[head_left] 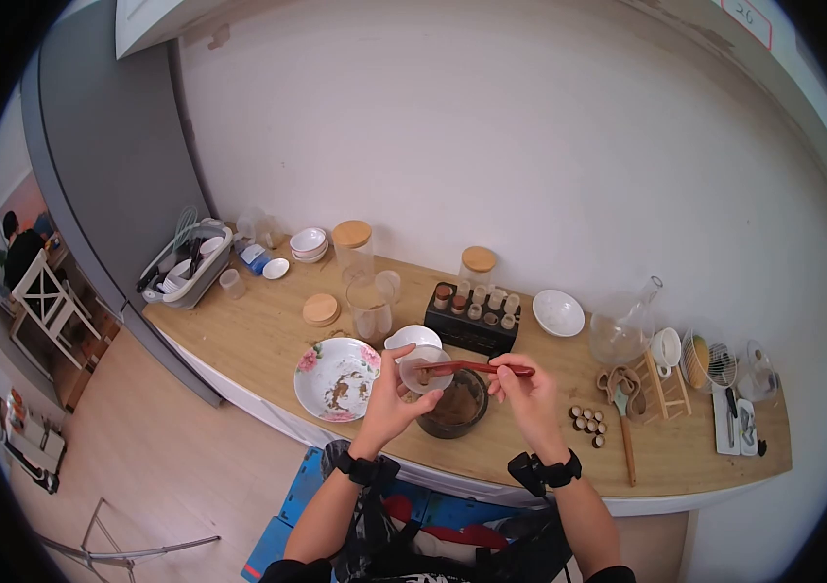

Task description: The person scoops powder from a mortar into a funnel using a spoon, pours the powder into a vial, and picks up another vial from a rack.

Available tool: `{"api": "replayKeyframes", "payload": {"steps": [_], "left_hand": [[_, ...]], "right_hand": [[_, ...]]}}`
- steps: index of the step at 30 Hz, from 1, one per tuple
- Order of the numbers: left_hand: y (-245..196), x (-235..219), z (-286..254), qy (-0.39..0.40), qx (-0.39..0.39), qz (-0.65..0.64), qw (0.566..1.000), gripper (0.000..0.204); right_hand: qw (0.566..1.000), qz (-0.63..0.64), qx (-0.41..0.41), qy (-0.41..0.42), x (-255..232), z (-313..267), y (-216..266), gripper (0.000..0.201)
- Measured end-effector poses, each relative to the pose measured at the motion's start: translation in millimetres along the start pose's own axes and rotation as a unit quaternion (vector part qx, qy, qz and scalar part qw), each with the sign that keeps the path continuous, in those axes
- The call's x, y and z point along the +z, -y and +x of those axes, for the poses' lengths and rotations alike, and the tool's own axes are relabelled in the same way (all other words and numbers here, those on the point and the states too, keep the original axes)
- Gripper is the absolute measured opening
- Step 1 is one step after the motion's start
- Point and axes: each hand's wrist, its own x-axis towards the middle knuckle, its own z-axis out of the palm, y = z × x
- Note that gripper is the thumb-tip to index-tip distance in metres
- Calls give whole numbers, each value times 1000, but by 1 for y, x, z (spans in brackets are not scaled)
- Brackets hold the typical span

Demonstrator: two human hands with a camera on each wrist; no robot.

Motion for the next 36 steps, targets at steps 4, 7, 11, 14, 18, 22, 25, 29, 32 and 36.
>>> {"api": "replayKeyframes", "payload": {"steps": [4,7,11,14,18,22,25,29,32,36], "left_hand": [[0,0,-1,1,-10,-14,1000,73],[-3,1,-1,-1,-4,-4,1000,73],[-3,0,0,1,-1,-8,1000,73],[-3,1,-1,2,1,-10,1000,72],[0,1,-1,-7,4,-12,1000,72],[2,0,-2,1,1,-6,1000,72],[3,0,0,3,0,-38,999,72],[4,-1,-1,1,-7,-35,999,72],[5,0,-2,5,-15,-41,999,73],[3,-1,-1,6,-20,-53,998,73]], "right_hand": [[1000,-5,-2,1,4,-3,4,16],[1000,-14,-14,7,5,-4,4,15],[997,-55,-43,27,8,-6,7,14],[998,-52,-44,13,6,-7,5,13],[992,-9,-43,-122,-4,-3,15,13],[983,-81,-22,-161,-20,4,-27,12],[984,-111,-5,-136,-25,3,-69,12],[989,-118,34,-79,-7,-3,-87,14],[985,-162,47,-46,2,-8,-95,15],[970,-239,-28,-35,-2,-11,-93,12]]}}
